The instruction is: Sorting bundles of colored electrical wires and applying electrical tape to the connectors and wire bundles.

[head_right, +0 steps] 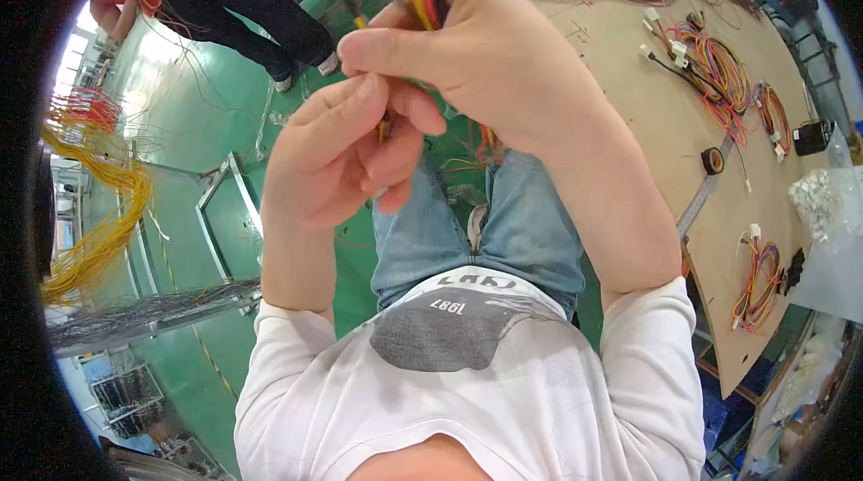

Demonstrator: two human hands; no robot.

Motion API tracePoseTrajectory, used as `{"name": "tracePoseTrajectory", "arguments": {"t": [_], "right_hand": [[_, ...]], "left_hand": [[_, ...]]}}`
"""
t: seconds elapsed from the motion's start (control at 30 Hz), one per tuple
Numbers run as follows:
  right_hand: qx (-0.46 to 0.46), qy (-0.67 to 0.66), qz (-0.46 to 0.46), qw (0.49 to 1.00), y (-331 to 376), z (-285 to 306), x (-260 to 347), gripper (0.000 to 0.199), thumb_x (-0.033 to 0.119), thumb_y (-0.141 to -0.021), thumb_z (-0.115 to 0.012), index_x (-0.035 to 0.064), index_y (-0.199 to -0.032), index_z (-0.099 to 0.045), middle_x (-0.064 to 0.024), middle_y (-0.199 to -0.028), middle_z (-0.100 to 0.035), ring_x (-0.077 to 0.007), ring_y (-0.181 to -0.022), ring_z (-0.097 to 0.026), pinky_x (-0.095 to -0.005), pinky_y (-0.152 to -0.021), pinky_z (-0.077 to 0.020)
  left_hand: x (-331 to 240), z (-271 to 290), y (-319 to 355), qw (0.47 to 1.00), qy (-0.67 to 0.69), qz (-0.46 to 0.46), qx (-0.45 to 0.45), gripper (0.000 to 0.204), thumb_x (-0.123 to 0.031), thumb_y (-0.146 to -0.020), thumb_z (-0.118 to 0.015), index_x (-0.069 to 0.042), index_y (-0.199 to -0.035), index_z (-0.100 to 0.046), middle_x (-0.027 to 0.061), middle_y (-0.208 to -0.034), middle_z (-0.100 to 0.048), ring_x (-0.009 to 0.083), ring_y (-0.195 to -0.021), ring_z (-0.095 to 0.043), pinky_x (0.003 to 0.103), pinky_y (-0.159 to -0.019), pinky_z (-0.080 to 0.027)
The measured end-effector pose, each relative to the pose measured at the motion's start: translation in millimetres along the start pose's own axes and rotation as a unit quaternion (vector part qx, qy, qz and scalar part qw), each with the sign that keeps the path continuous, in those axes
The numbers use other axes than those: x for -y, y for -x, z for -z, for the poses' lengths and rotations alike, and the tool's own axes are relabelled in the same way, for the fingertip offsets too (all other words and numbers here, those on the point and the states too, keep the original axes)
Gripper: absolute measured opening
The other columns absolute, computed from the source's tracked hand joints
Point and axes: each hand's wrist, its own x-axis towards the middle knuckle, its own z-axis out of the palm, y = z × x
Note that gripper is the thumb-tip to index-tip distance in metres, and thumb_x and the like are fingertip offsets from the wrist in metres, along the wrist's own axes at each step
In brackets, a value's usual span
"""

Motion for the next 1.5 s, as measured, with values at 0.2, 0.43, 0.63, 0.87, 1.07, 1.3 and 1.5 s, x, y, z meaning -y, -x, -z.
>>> {"name": "tracePoseTrajectory", "arguments": {"t": [0.2, 0.43, 0.63, 0.87, 1.07, 1.3, 1.5], "right_hand": [[-0.048, -0.085, 0.004, 0.995, 15, -1, -8, 0.018, 0.017, -0.08, -0.059, -0.0012, -0.083, -0.062, -0.0003, -0.062, -0.053, -0.0024, -0.047, -0.039, -0.0158, -0.041, -0.0246], [-0.081, -0.095, 0.043, 0.991, 16, -7, -15, 0.017, 0.015, -0.081, -0.058, -0.0022, -0.082, -0.061, 0.0004, -0.06, -0.051, -0.0016, -0.045, -0.034, -0.0159, -0.041, -0.0227], [-0.114, -0.09, 0.056, 0.988, 17, -15, -20, 0.018, 0.016, -0.08, -0.059, -0.0018, -0.078, -0.06, 0.0014, -0.057, -0.048, -0.0021, -0.045, -0.032, -0.017, -0.041, -0.0216], [-0.126, -0.089, 0.057, 0.986, 17, -9, -22, 0.017, 0.016, -0.08, -0.06, -0.0012, -0.077, -0.059, 0.0013, -0.056, -0.047, -0.0024, -0.044, -0.031, -0.0175, -0.04, -0.021], [-0.136, -0.084, 0.075, 0.984, 20, -12, -25, 0.016, 0.015, -0.079, -0.061, -0.0009, -0.077, -0.059, 0.0015, -0.056, -0.048, -0.0021, -0.044, -0.031, -0.0171, -0.04, -0.0208], [-0.133, -0.06, 0.073, 0.987, 21, -13, -24, 0.016, 0.015, -0.079, -0.061, 0.0, -0.074, -0.058, -0.0008, -0.06, -0.053, -0.0019, -0.044, -0.032, -0.017, -0.04, -0.022], [-0.178, -0.046, 0.094, 0.978, 22, -19, -22, 0.012, 0.012, -0.078, -0.062, 0.0005, -0.074, -0.058, -0.0023, -0.063, -0.055, -0.0018, -0.043, -0.033, -0.0172, -0.04, -0.0222]], "left_hand": [[12, -4, 11, 0.984, 0.126, -0.032, -0.123, 0.028, -0.027, -0.088, -0.047, 0.0, -0.09, -0.053, -0.0025, -0.057, -0.041, 0.0021, -0.045, -0.029, 0.017, -0.039, -0.021], [16, -3, 8, 0.979, 0.116, -0.063, -0.154, 0.016, -0.016, -0.081, -0.058, -0.001, -0.083, -0.053, -0.005, -0.059, -0.043, -0.0002, -0.046, -0.029, 0.016, -0.038, -0.02], [19, -10, 5, 0.973, 0.01, -0.131, -0.19, 0.013, -0.005, -0.075, -0.063, -0.002, -0.079, -0.051, -0.0053, -0.061, -0.045, -0.0013, -0.048, -0.034, 0.014, -0.041, -0.024], [27, -19, 6, 0.911, -0.162, -0.249, -0.285, 0.014, -0.003, -0.077, -0.062, -0.001, -0.087, -0.051, -0.0047, -0.065, -0.049, -0.0012, -0.054, -0.039, 0.013, -0.046, -0.03], [23, -11, 9, 0.943, -0.092, -0.209, -0.242, 0.014, -0.002, -0.077, -0.061, 0.002, -0.088, -0.053, -0.0019, -0.07, -0.054, -0.0002, -0.061, -0.047, 0.013, -0.051, -0.036], [28, -12, 6, 0.88, -0.281, -0.255, -0.287, 0.02, 0.0, -0.07, -0.066, 0.0, -0.086, -0.053, -0.002, -0.069, -0.053, 0.0001, -0.055, -0.042, 0.014, -0.045, -0.032], [40, -3, -5, 0.688, -0.476, -0.442, -0.324, 0.026, 0.004, -0.062, -0.069, -0.003, -0.083, -0.056, 0.0029, -0.073, -0.052, 0.0033, -0.047, -0.036, 0.018, -0.04, -0.028]]}}
